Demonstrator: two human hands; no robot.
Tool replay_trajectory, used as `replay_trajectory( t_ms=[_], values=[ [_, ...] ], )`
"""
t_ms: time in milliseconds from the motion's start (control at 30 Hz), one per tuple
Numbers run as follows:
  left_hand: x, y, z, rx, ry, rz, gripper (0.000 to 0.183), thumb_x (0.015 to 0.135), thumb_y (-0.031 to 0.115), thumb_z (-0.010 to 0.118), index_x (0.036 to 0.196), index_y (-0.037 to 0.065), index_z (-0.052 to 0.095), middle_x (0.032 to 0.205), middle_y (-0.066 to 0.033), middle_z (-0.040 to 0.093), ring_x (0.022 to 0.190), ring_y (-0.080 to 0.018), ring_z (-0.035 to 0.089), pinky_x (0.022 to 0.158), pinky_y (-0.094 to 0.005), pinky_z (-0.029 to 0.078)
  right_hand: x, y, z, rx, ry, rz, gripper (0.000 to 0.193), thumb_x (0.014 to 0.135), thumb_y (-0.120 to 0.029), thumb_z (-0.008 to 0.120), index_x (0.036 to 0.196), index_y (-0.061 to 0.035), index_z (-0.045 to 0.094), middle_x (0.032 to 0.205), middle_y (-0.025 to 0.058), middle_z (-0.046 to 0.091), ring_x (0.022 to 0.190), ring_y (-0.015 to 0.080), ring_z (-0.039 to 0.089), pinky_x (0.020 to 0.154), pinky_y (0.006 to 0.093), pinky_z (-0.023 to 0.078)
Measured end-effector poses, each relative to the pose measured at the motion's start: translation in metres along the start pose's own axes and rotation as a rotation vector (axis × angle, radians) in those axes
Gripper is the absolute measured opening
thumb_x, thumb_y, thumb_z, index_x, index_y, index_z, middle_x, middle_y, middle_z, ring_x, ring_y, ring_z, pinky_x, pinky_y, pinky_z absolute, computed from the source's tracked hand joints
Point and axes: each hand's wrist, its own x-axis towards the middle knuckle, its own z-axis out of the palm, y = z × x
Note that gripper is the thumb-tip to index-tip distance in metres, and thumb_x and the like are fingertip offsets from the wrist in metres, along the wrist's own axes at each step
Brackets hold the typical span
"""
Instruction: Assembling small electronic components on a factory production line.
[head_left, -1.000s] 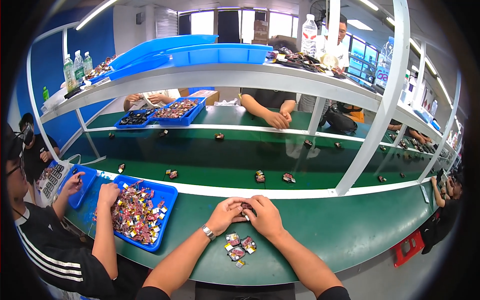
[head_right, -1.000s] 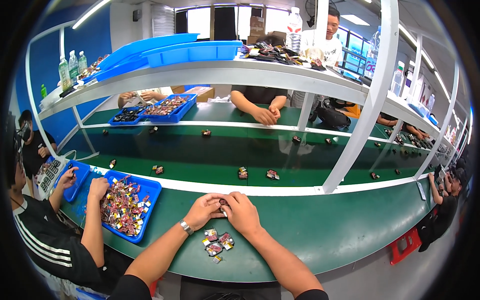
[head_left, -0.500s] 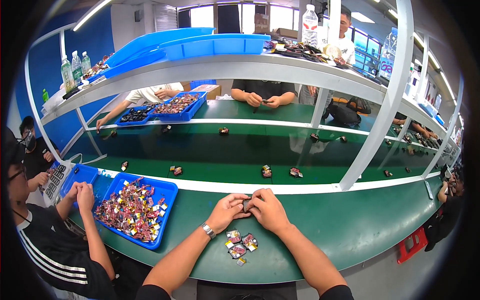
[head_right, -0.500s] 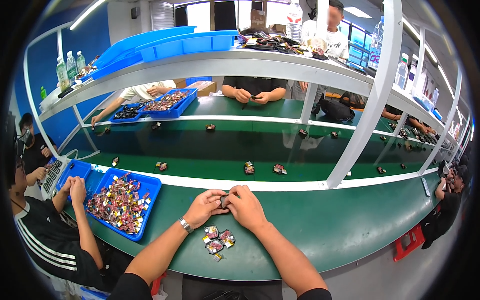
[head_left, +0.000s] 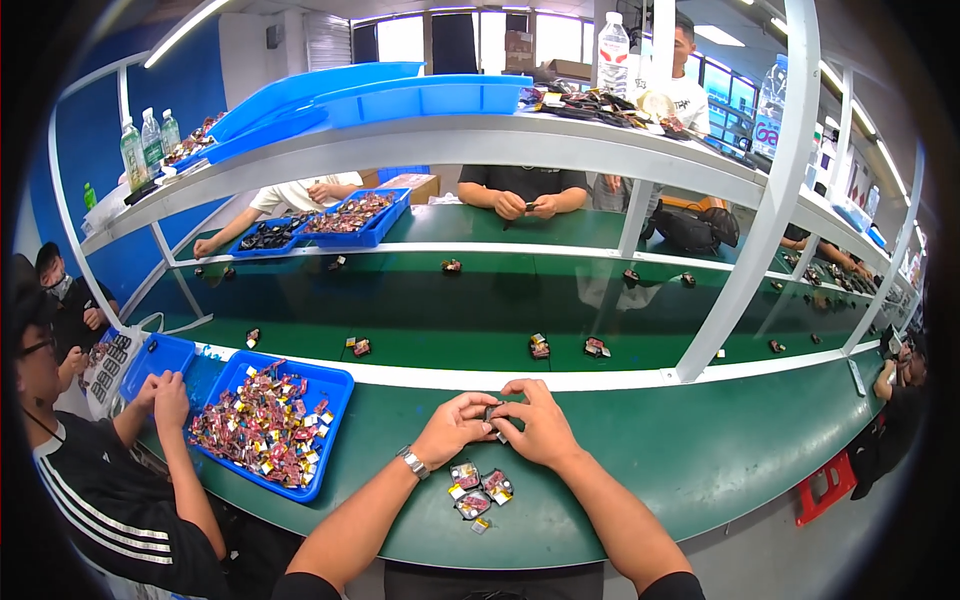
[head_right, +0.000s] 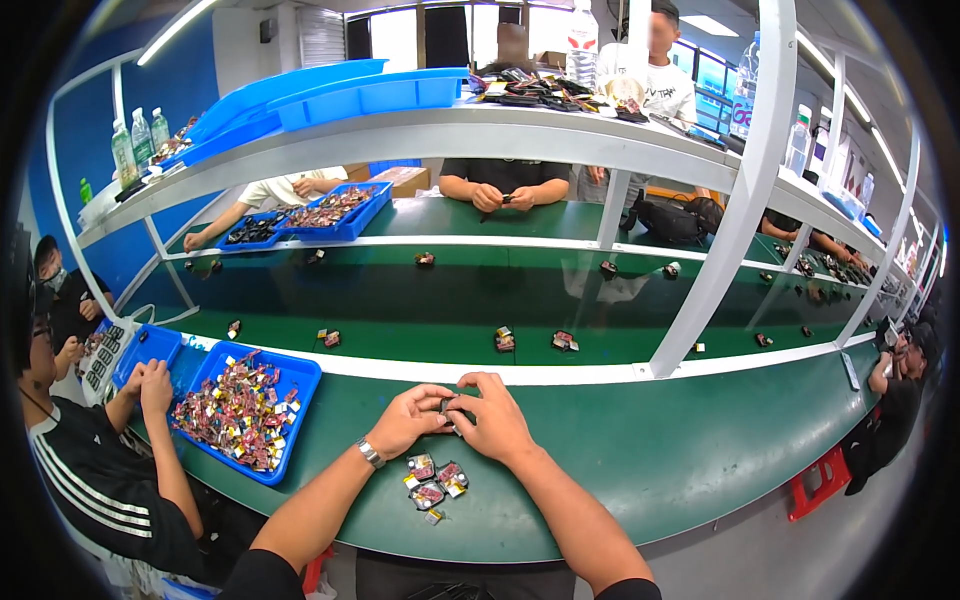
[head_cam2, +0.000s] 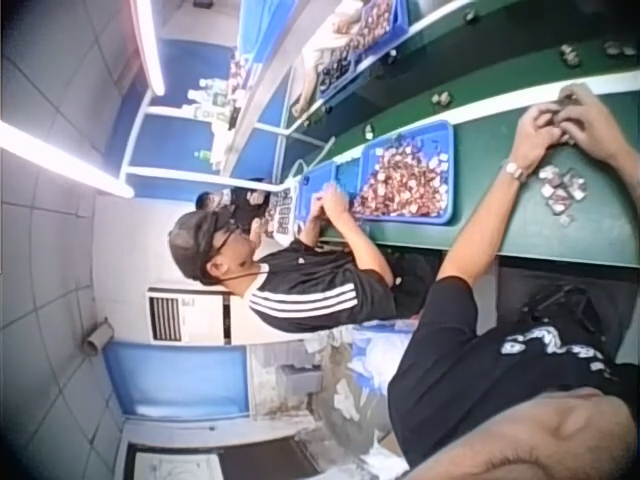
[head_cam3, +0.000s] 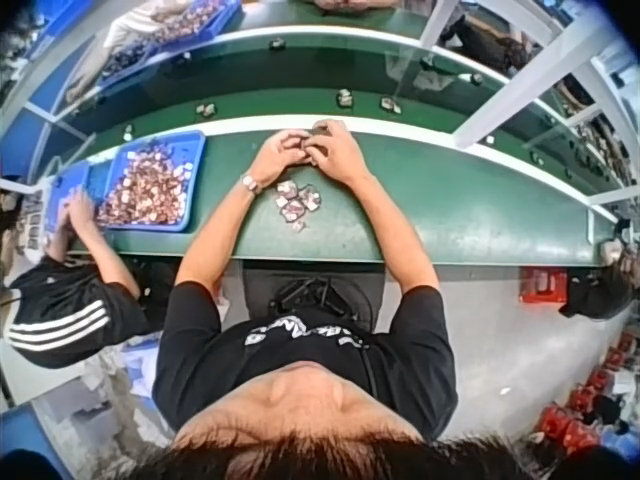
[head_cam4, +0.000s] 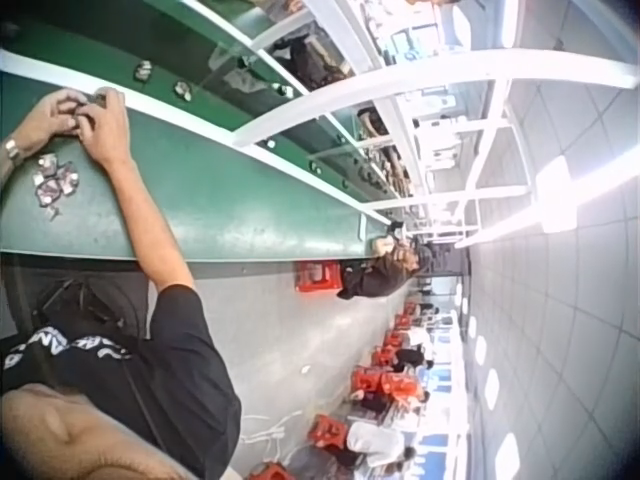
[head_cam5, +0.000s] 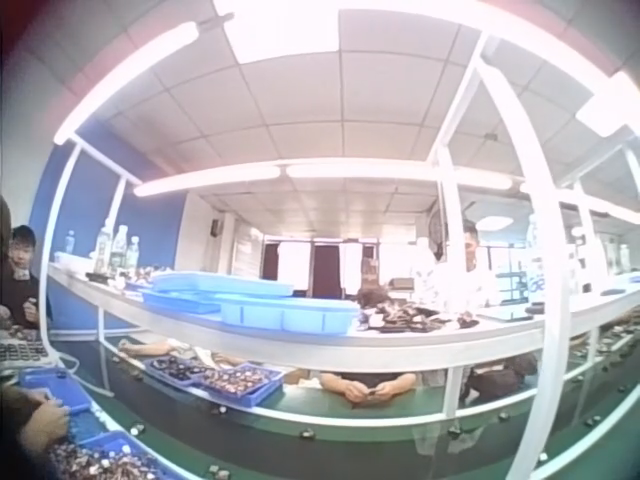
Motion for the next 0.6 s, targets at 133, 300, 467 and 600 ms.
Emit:
replay_trajectory(
  t_ms=[133, 300, 467, 600],
  values=[
    [-0.0020, 0.0017, -0.0012, -0.021, 0.005, -0.044, 0.037, 0.093, -0.003, 0.052, 0.129, -0.001, 0.046, 0.123, -0.0132, 0.058, 0.110, -0.0193, 0.060, 0.095, -0.0348, 0.054, -0.0001, -0.0006, -0.0025, 0.022, -0.017, -0.047, 0.008, 0.077, -0.011, 0.071, 0.085, -0.0086, 0.071, 0.117, 0.0075, 0.057, 0.111, 0.0276, 0.052, 0.091, 0.0374, 0.047],
    [-0.0038, 0.0042, 0.0000, 0.010, -0.029, -0.072, 0.039, 0.093, -0.001, 0.052, 0.131, -0.001, 0.044, 0.123, -0.0120, 0.058, 0.111, -0.0201, 0.060, 0.096, -0.0352, 0.053, -0.0026, 0.0012, -0.0052, 0.010, -0.068, -0.091, 0.008, 0.078, -0.010, 0.070, 0.085, -0.0070, 0.069, 0.123, 0.0089, 0.056, 0.116, 0.0287, 0.051, 0.096, 0.0390, 0.045],
    [-0.0013, -0.0006, -0.0037, -0.008, -0.047, -0.071, 0.036, 0.094, 0.001, 0.054, 0.129, 0.000, 0.046, 0.120, -0.0111, 0.060, 0.109, -0.0195, 0.061, 0.093, -0.0346, 0.054, -0.0027, 0.0049, -0.0080, 0.037, -0.121, -0.108, 0.013, 0.079, -0.010, 0.070, 0.092, -0.0075, 0.070, 0.124, 0.0095, 0.055, 0.117, 0.0303, 0.050, 0.097, 0.0399, 0.044],
    [-0.0013, -0.0025, -0.0077, -0.020, -0.022, -0.097, 0.029, 0.095, 0.002, 0.053, 0.124, 0.001, 0.050, 0.118, -0.0100, 0.061, 0.106, -0.0186, 0.063, 0.090, -0.0346, 0.056, -0.0017, 0.0041, -0.0081, 0.092, -0.182, -0.136, 0.012, 0.083, -0.013, 0.067, 0.093, -0.0054, 0.069, 0.126, 0.0103, 0.054, 0.121, 0.0298, 0.047, 0.100, 0.0397, 0.042]
  ],
)
